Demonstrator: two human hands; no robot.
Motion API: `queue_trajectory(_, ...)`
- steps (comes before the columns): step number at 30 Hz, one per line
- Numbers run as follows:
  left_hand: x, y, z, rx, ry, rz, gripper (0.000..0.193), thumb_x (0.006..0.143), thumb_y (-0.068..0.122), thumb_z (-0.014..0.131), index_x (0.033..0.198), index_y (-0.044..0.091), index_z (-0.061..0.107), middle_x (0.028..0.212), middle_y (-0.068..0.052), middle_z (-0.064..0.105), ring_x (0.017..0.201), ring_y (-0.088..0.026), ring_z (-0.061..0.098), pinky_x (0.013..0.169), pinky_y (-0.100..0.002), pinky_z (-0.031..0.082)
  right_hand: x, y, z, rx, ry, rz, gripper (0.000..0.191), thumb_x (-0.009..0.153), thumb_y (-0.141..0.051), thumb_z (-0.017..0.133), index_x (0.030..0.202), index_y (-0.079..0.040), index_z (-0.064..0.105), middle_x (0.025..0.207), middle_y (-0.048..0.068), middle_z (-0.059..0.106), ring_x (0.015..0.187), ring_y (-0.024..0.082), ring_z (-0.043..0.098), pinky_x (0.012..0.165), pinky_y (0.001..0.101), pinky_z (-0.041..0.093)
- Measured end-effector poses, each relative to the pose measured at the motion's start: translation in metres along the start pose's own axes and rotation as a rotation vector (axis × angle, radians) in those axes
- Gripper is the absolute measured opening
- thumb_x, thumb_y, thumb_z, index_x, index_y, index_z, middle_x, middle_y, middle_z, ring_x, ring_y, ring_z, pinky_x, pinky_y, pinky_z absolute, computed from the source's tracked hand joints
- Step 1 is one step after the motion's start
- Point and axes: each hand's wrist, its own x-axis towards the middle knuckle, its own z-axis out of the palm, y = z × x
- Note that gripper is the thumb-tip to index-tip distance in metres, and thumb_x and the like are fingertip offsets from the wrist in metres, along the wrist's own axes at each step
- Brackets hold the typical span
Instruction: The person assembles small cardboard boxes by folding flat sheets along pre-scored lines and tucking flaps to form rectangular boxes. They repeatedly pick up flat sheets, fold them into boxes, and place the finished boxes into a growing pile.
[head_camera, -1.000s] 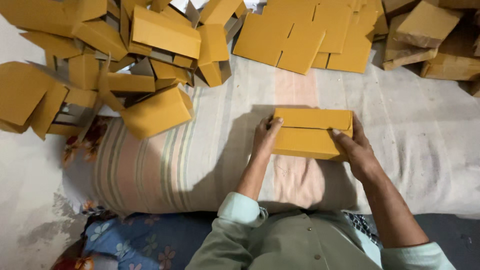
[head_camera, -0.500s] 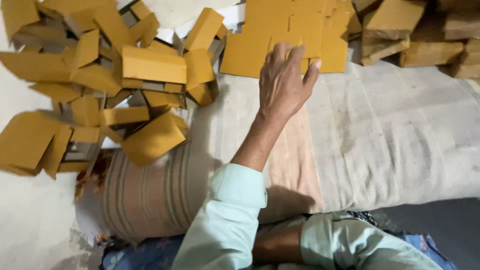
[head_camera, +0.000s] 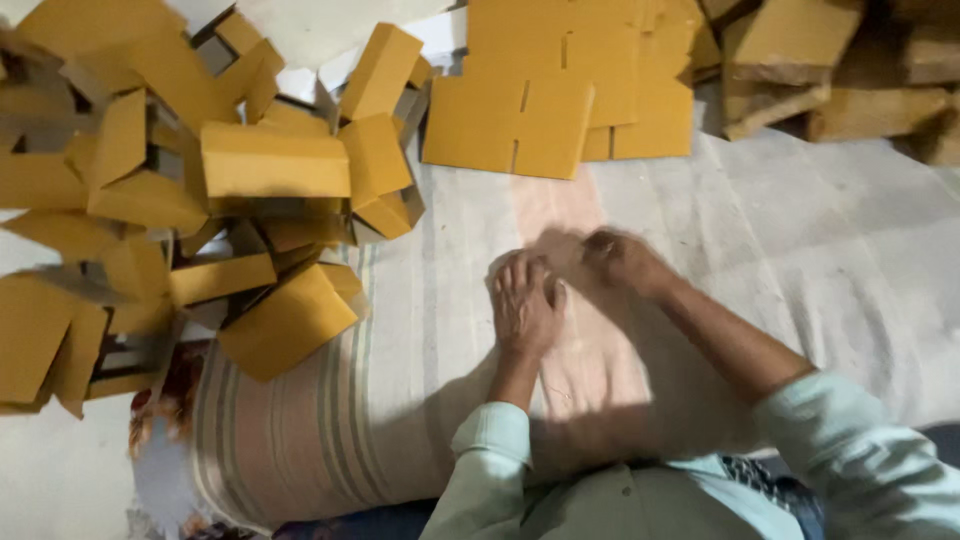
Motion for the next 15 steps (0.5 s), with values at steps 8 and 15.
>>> queue_trajectory(8,0.009,0.000,0.001,0.007,0.065,0.006,0.053,0.093,0.035,0.062,0.133,0.001,0.059,0.142,-0.022,0.054,0.134,-0.040,0.047,0.114,-0.055,0.032,0.148,0.001,-0.020,0.094,0.532,0.695,0.082,0.079,-0.045,0.087,0.138,-0.003,0.049,0.130,0.022,0.061,0.118,0.040,0.061,0.099,0.0492,0.049)
queue_trajectory(15,0.004,-0.001,0.012,-0.022,0.172,0.000,0.055,0.094,0.036,0.063,0.137,0.002,0.058,0.145,-0.022,0.054,0.134,-0.041,0.048,0.119,-0.053,0.033,0.194,-0.012,-0.020,0.055,0.490,1.056,0.077,0.072,-0.034,0.089,0.136,-0.012,0.051,0.104,0.015,0.073,0.104,0.035,0.067,0.096,0.0500,0.047)
